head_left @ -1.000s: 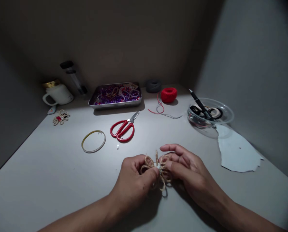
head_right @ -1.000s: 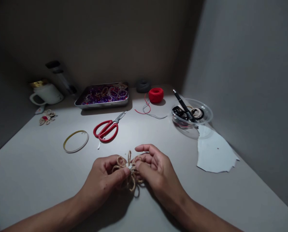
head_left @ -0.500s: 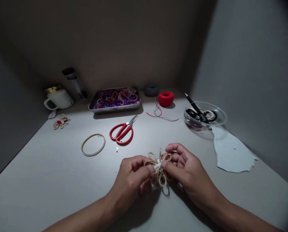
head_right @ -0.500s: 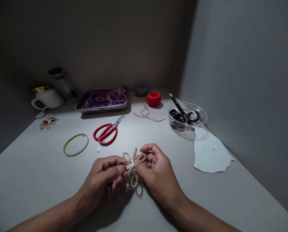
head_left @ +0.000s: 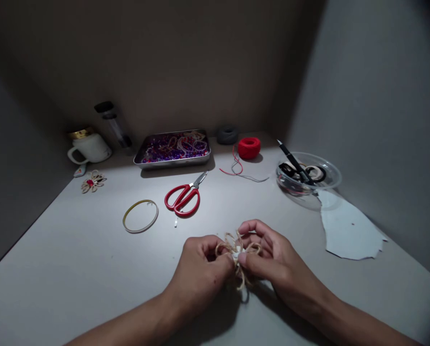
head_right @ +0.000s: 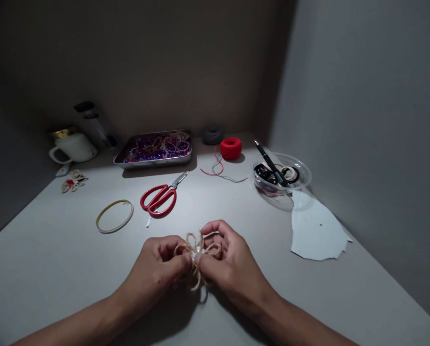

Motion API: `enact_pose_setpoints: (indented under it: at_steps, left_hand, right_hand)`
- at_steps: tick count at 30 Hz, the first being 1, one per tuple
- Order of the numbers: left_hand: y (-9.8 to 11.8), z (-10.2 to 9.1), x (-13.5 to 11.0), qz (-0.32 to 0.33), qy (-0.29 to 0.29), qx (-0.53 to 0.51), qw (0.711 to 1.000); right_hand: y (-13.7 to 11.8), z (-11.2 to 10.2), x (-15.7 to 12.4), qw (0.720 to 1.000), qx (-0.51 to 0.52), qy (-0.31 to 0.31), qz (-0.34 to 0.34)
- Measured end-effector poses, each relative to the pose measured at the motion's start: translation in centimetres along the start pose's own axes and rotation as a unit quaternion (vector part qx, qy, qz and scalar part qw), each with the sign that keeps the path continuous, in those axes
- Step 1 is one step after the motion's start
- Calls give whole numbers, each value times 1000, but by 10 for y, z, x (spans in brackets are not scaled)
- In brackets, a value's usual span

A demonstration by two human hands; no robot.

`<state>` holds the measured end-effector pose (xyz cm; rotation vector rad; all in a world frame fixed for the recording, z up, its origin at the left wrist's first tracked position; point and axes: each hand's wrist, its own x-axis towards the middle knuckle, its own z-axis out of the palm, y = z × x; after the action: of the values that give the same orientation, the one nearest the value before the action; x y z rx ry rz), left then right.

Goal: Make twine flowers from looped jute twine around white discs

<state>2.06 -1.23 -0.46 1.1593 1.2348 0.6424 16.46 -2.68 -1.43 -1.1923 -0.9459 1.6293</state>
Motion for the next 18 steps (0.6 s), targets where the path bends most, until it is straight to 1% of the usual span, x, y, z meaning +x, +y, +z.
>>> enact_pose_setpoints:
  at_steps: [2,4,7,11,13,16,18]
  left_hand:
    - [-1,-1,0,8,-15,-8,1000]
    - [-1,-2,1,13,-28,-33,999]
    - [0,-3,2,6,-23,-61,998]
    - [-1,-1,4,-3,0,-45,999]
    - [-2,0,4,0,-5,-40,999]
    - [-6,0,4,12,-12,-21,1000]
    - [-8,-1,3,22,-8,-1,1000]
  right_hand:
    - [0,0,2,1000,-4,-3,13]
    - [2,-1,4,999,26,-3,23]
    - [6,-4,6,997,69,-1,34]
    - [5,-4,4,999,16,-7,38]
    - [3,-3,2,999,-4,-17,29]
    - [-1,-2,0,999,0,-37,18]
    - [-3,-2,1,999,-6,-45,24]
